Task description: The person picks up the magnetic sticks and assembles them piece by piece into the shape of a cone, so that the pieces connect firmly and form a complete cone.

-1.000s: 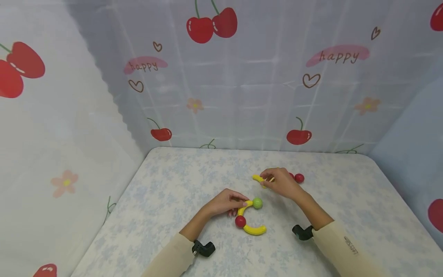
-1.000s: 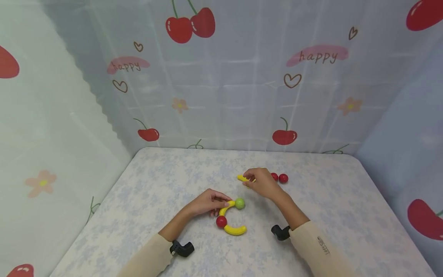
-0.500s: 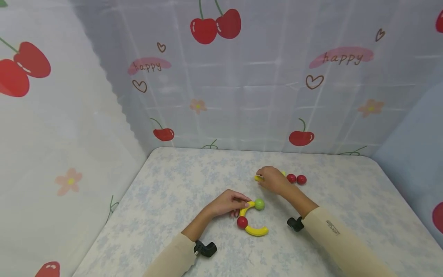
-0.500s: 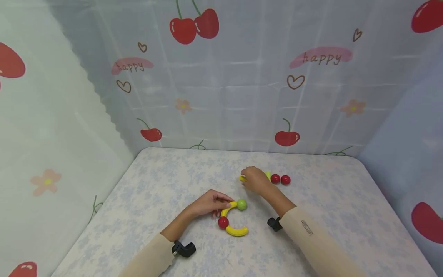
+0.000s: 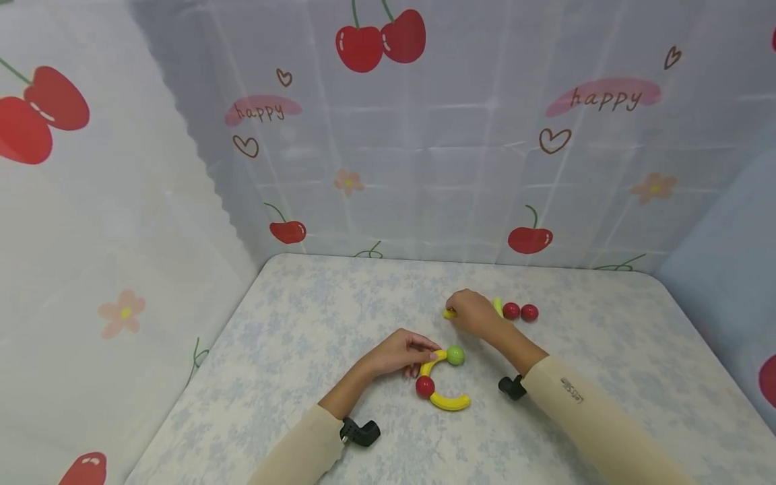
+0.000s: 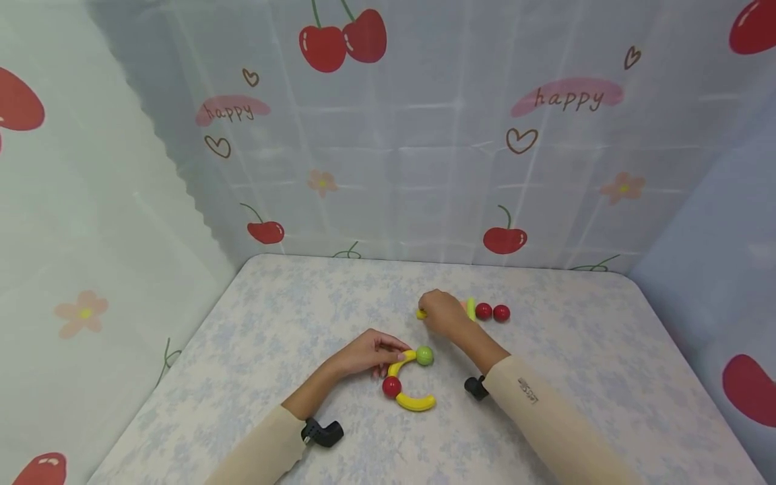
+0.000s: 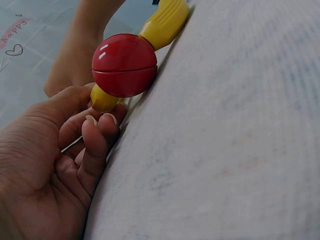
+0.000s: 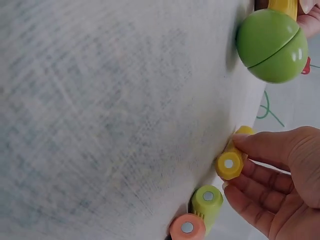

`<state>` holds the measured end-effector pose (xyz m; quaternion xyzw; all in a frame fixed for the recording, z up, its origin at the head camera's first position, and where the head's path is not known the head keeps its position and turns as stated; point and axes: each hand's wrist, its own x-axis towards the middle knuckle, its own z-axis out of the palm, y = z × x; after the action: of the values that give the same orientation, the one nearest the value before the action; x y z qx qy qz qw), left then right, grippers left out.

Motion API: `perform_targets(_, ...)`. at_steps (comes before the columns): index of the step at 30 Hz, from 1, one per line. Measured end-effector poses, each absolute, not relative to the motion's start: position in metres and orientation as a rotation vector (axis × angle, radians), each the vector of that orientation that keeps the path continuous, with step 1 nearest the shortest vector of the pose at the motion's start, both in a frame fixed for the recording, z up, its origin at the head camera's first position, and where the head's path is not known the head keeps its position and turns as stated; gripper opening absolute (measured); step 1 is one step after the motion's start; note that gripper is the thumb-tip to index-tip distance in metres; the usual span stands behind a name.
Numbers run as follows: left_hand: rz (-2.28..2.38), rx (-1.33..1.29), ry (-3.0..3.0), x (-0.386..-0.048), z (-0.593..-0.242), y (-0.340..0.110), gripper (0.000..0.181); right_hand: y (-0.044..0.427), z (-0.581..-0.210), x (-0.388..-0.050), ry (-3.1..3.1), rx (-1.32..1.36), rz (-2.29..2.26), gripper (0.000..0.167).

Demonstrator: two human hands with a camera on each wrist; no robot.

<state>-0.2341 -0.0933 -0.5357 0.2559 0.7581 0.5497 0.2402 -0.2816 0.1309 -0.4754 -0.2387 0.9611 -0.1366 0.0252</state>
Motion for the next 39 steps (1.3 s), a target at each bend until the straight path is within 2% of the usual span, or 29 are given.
perform_targets(8, 1.501, 0.695, 2.072, -0.233, -0.537, -0.093, 0.021, 0.134, -0.471, -0.265, 3.035, -0.733, -0.474, 0.019)
perform_targets(23, 1.513, 0.712, 2.067, -0.235, -0.536, -0.092, 0.022, 0.161, -0.46, -0.214, 3.054, -0.614, -0.757, 0.018)
perform_targets(39, 1.55, 0.703, 2.081, -0.235, -0.536, -0.094, 0.021, 0.165, -0.477, -0.188, 2.906, -0.454, -0.874, 0.014)
